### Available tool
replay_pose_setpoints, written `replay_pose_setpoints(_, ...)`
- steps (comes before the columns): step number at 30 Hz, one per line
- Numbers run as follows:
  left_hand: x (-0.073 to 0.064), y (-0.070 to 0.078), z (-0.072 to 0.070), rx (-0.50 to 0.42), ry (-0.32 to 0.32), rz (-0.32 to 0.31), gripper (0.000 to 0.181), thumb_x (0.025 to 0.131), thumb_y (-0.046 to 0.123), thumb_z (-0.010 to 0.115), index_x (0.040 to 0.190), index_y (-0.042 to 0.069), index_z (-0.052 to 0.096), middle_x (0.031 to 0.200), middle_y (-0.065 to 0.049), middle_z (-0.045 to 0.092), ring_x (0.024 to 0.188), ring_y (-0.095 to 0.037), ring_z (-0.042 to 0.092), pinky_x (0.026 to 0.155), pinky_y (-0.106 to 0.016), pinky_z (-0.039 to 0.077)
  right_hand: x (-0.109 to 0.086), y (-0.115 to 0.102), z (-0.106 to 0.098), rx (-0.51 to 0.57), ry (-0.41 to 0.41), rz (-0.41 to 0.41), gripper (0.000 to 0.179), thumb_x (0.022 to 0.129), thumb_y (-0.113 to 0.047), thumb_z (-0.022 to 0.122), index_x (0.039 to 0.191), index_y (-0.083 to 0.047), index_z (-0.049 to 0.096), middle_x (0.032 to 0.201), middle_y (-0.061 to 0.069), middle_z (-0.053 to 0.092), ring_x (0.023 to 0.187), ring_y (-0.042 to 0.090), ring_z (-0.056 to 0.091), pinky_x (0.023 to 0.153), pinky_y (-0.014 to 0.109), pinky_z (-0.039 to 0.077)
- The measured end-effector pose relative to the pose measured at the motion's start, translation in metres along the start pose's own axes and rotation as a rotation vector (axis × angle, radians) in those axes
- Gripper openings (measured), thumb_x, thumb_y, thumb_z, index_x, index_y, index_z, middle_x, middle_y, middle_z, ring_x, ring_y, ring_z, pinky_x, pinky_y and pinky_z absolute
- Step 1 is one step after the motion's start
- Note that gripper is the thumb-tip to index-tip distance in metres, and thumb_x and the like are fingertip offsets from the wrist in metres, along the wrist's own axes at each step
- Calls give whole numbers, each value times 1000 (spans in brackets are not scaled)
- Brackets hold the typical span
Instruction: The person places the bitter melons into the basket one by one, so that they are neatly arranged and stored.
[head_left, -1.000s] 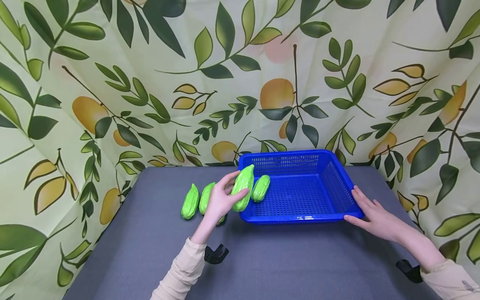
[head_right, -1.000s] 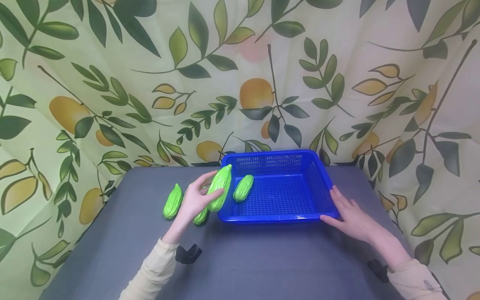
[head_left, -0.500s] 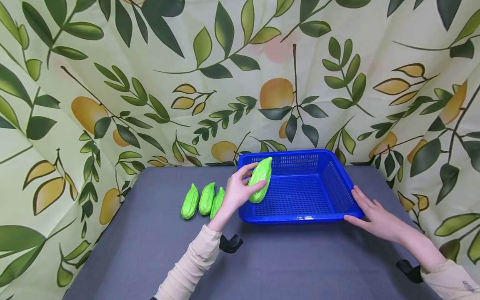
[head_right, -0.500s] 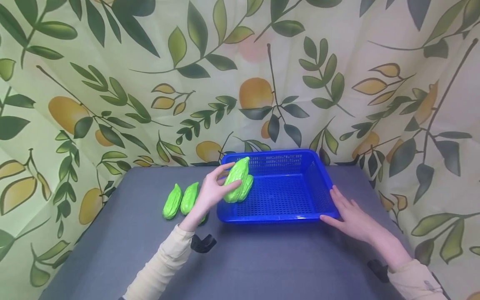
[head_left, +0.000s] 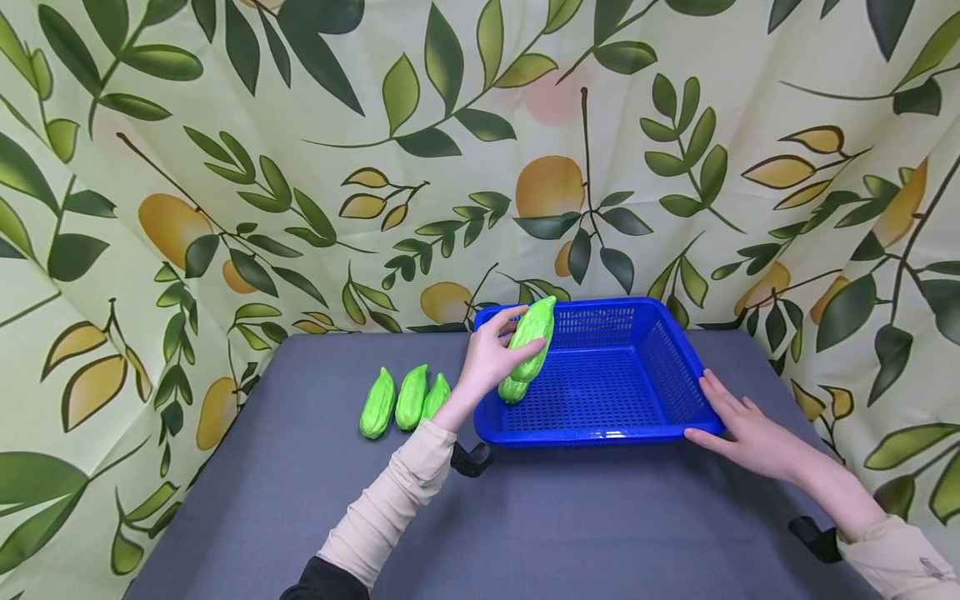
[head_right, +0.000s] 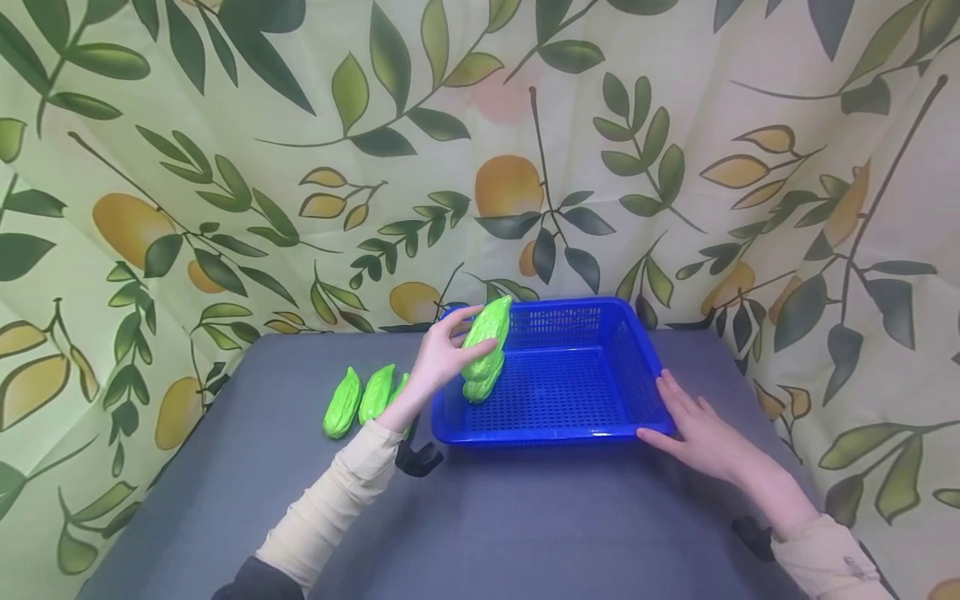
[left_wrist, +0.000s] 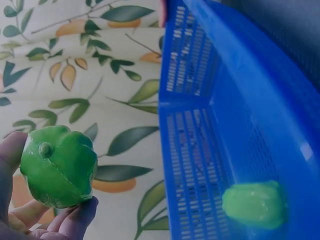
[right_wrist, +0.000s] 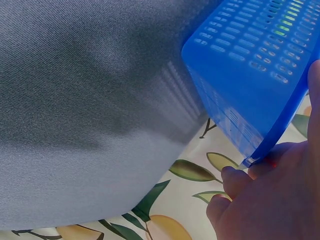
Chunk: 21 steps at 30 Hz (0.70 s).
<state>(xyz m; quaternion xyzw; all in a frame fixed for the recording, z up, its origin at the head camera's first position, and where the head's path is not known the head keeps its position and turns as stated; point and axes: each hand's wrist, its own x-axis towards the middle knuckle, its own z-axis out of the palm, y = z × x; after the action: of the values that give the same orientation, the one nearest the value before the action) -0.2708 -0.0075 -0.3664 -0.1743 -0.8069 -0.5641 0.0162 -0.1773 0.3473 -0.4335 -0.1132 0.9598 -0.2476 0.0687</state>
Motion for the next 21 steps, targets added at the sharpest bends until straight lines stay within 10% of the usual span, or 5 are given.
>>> replay_pose_setpoints(21, 43, -8, 6, 176, -34, -33, 58, 81, 30, 74, 134, 16, 54, 118, -15, 65, 110, -28, 64, 80, -35, 56, 0, -1, -1, -1, 4, 4, 92, 92, -45, 56, 149, 5, 4, 155, 29, -2, 138, 54, 12, 110, 68, 0)
